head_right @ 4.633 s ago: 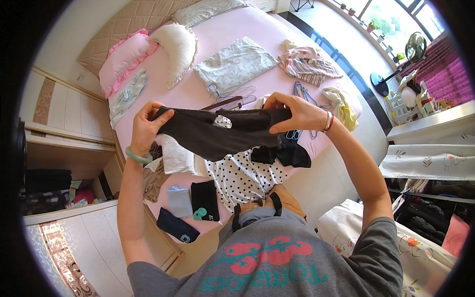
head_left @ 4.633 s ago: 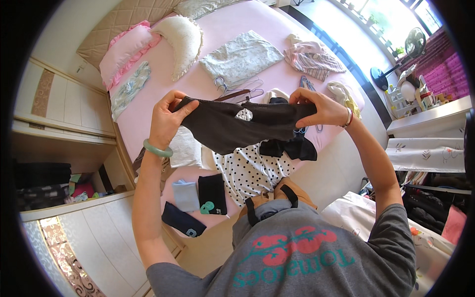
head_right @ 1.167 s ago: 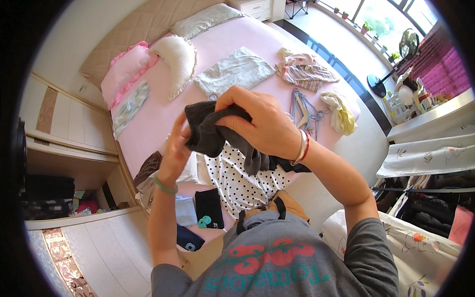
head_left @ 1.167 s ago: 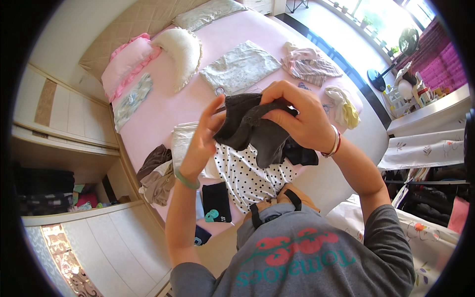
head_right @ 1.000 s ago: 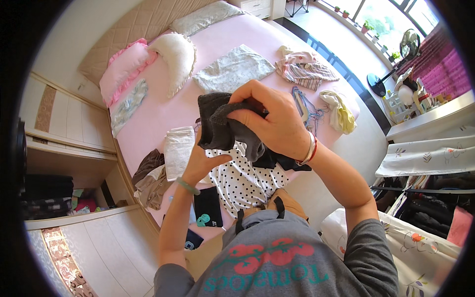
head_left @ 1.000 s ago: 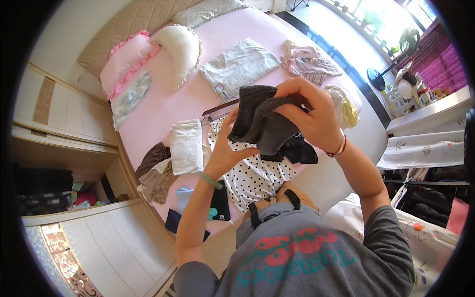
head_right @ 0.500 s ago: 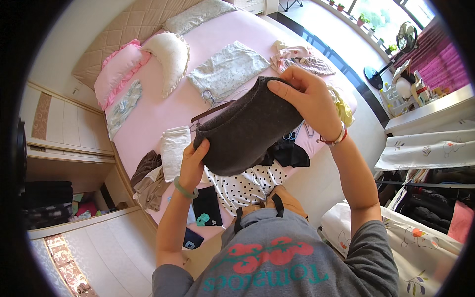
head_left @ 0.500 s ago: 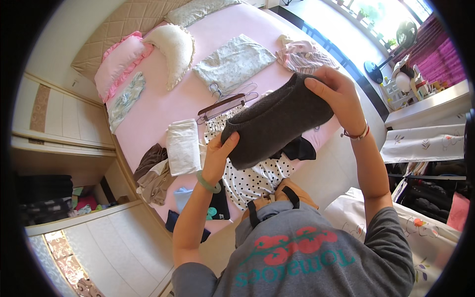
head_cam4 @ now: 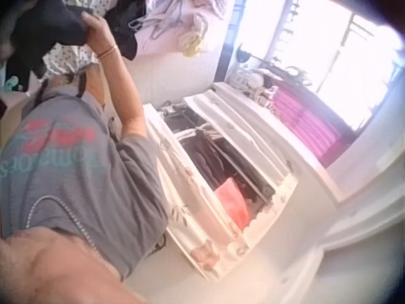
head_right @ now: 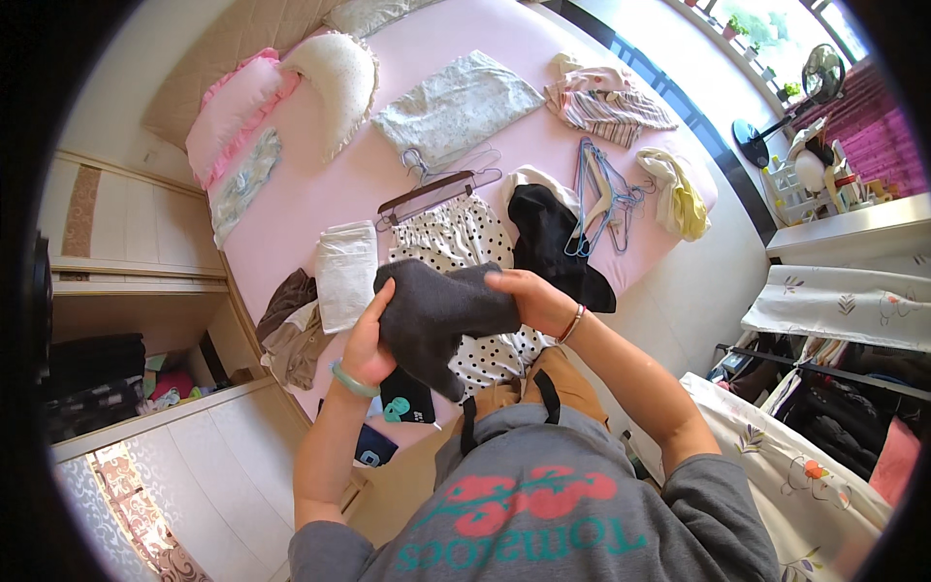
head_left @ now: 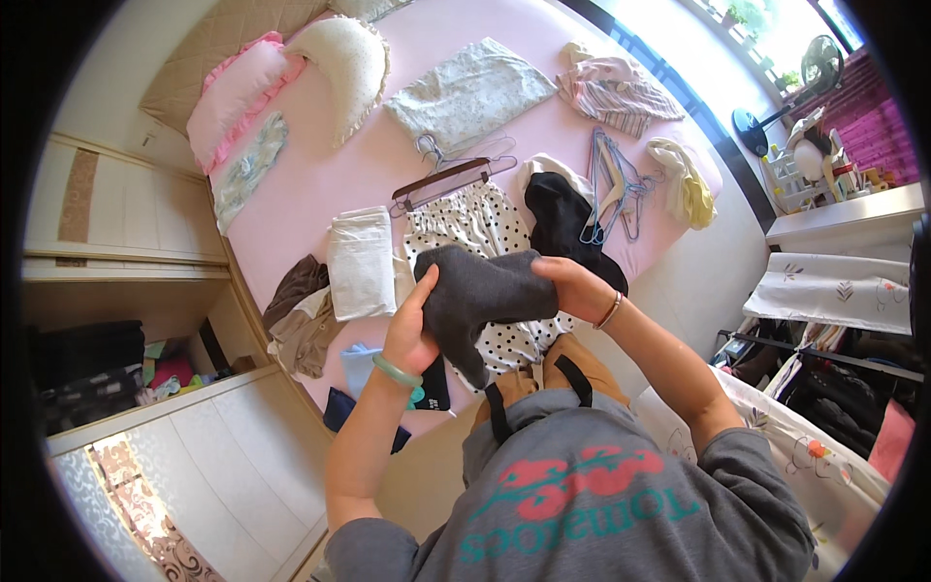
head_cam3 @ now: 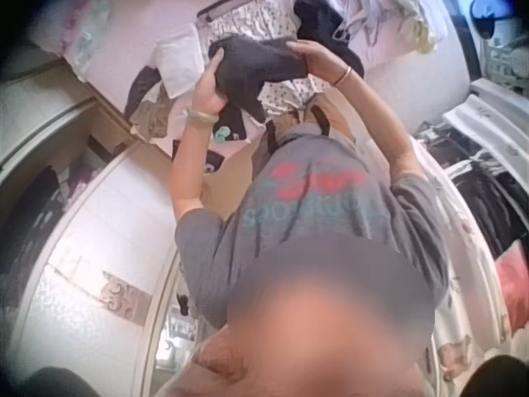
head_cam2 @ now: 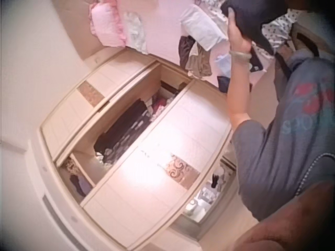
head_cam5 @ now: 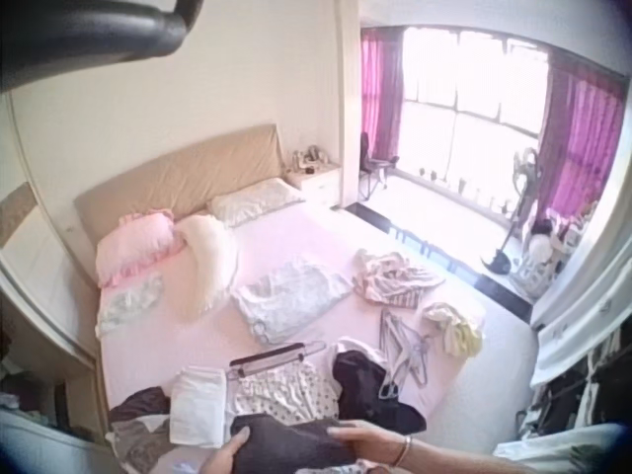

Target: The person folds various clothing items on a bed, including a dark grey garment, a black and white top, and polka-dotted pants. They place the folded items into a wardrobe drawer. The person also removes a hanger from the polka-dotted pants before folding them.

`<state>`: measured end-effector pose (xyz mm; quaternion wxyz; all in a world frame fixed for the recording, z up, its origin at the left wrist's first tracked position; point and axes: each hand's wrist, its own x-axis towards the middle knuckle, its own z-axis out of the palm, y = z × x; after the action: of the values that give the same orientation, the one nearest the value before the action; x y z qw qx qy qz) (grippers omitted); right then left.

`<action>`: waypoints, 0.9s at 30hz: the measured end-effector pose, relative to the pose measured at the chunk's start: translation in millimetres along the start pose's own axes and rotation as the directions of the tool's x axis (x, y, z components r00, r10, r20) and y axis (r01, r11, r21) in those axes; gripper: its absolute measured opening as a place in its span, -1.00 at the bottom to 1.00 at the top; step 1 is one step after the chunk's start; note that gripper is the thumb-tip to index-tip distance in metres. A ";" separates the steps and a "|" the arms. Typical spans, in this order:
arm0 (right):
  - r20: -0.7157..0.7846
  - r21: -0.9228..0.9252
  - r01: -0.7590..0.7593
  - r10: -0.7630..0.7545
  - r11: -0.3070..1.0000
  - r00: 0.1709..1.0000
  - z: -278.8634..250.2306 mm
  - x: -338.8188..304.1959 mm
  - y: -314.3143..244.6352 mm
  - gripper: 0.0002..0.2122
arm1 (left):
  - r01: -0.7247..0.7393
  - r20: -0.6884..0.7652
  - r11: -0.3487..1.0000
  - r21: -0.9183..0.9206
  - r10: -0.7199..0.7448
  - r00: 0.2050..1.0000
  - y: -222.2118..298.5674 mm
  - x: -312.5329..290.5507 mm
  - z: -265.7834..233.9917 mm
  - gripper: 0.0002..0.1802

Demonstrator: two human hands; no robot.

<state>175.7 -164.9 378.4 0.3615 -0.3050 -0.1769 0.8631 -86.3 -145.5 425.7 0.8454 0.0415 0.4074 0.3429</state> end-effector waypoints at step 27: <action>0.127 -0.956 0.149 -0.101 0.252 0.987 -34.9 124.0 -33.8 -0.40 | -0.423 -0.145 0.518 0.744 0.742 0.654 19.3 76.5 -106.5 -0.70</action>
<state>147.5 -48.4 320.6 0.1656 -0.4293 -0.6946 0.5530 -140.1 -106.1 311.1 0.4837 0.3914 0.6413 0.4490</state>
